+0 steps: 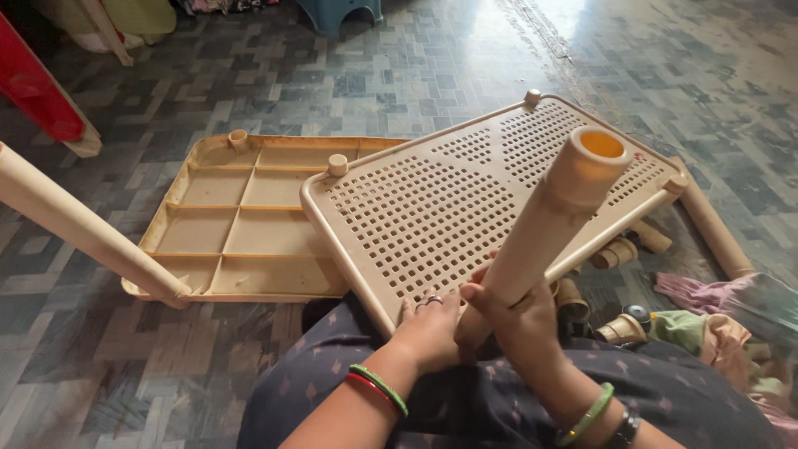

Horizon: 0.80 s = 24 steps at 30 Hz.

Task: The person sits on the floor with a plastic table across their lap and removes its parts by hand. They pull the casters off the leg ends, detach the legs from the tabletop sockets, and separate the two tabletop panels, leaving the legs and casters on the floor.

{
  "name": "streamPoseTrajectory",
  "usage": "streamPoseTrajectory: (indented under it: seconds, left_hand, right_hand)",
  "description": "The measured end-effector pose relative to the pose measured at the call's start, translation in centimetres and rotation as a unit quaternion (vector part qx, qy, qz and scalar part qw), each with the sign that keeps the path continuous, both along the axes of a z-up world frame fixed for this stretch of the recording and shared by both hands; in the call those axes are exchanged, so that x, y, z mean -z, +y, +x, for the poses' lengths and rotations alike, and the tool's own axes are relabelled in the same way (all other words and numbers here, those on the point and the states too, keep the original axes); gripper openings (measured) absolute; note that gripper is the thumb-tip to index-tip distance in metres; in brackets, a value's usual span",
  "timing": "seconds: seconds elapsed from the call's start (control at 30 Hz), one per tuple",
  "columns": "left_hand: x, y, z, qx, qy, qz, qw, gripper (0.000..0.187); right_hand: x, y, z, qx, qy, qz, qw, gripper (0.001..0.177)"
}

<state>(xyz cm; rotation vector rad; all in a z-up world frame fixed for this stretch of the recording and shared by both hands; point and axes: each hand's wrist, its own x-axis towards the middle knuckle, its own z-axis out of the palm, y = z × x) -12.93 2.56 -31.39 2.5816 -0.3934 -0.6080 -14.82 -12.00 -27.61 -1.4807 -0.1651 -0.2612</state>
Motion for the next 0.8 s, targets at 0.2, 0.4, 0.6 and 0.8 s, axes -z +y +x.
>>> streamPoseTrajectory:
  seconds: [0.2,0.4,0.6,0.8]
  left_hand:
    - [2.7,-0.9,0.4,0.000,-0.065,-0.052,0.997,0.102]
    - [1.9,-2.0,-0.1,0.006,0.077,-0.591,0.803,0.076]
    - [2.1,-1.9,0.1,-0.051,0.038,-0.378,0.924,0.059]
    - [4.4,-2.4,1.9,-0.011,0.206,-0.544,0.813,0.064]
  right_hand:
    - [2.8,0.9,-0.1,0.063,-0.025,0.021,0.997,0.048]
    - [2.7,-0.7,0.7,-0.027,0.085,0.060,0.994,0.025]
    - [0.4,-3.5,2.3,-0.253,0.088,0.077,0.960,0.034]
    - [-2.3,-6.6,5.1,-0.415,0.135,0.026,0.899,0.037]
